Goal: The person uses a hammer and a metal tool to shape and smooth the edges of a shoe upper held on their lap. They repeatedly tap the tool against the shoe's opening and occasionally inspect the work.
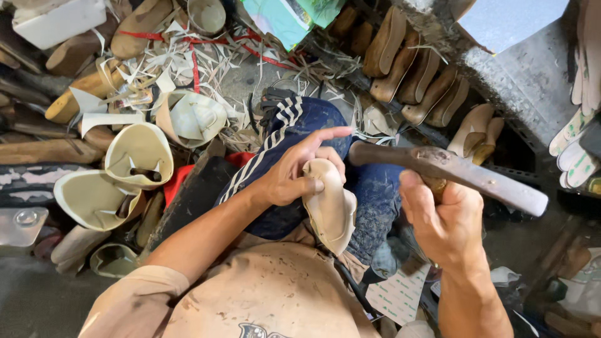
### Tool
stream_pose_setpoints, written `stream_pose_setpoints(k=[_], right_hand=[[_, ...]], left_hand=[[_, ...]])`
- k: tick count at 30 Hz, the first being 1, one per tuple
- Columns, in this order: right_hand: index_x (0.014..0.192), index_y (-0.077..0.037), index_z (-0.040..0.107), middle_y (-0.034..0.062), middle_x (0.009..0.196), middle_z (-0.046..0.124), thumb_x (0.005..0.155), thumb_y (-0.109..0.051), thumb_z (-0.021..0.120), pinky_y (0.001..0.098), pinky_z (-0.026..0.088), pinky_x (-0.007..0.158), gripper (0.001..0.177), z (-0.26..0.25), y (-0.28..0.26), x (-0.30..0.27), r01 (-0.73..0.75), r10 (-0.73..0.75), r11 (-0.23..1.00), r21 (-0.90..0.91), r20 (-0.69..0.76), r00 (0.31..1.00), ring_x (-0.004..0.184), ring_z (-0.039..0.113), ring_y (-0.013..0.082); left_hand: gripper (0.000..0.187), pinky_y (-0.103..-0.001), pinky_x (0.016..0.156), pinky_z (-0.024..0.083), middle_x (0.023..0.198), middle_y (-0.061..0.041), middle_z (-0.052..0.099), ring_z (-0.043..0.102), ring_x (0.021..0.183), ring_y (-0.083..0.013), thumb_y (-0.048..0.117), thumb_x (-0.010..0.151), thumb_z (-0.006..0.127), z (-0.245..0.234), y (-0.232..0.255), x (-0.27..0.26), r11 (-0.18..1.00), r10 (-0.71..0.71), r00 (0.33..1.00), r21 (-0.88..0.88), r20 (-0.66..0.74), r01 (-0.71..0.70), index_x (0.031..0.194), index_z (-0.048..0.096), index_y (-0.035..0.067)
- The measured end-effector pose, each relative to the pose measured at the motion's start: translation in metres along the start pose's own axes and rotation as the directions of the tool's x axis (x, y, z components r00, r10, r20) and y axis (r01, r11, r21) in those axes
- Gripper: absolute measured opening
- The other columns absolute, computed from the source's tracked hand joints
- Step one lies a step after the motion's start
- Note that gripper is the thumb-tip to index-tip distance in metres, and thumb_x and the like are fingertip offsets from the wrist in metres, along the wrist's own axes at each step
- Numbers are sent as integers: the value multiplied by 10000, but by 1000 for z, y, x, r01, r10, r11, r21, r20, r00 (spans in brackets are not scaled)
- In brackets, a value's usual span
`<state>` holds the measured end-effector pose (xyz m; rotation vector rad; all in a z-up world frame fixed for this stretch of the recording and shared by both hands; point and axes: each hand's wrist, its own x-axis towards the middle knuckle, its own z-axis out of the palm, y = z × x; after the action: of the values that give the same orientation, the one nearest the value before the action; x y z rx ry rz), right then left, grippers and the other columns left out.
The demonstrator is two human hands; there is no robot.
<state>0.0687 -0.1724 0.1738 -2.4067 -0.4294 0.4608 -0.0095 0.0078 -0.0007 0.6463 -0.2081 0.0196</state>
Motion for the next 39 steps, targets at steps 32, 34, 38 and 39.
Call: stream_pose_setpoints(k=[32,34,38,39], right_hand=[[866,-64,534,33,586,413,1052,-154,567,252,352,376,209,58,224,-143,-205,577,610,765,-251,778,401,408,123],[931,-14,602,53,582,443,1077,-114,545,271,405,380,186,75,243,-157,-206,574,625,753,-265,774,381,466,136],[953,-15,604,40,588,447,1071,-136,556,269,427,390,175,93,247,-160,-207,601,584,785,-247,760,397,465,121],[951,-17,604,40,587,451,1069,-143,559,267,430,387,179,97,244,-158,-216,613,570,793,-235,755,395,469,121]], left_hand=[[1141,-610,1207,267,1630,-227,334,287,1512,-452,386,701,935,105,12,-10,-343,-158,978,921,137,-184,1595,295,80],[1163,-585,1130,357,1566,-264,419,385,1440,-466,292,616,947,75,21,-3,-458,-207,970,863,131,-215,1583,359,20],[921,-542,906,518,1346,-163,616,633,1165,-398,358,755,814,37,16,6,-179,-542,840,977,0,-116,1545,422,93],[875,-544,881,525,1255,-154,649,659,1086,-406,407,775,802,31,10,8,-127,-542,840,984,35,-123,1518,456,101]])
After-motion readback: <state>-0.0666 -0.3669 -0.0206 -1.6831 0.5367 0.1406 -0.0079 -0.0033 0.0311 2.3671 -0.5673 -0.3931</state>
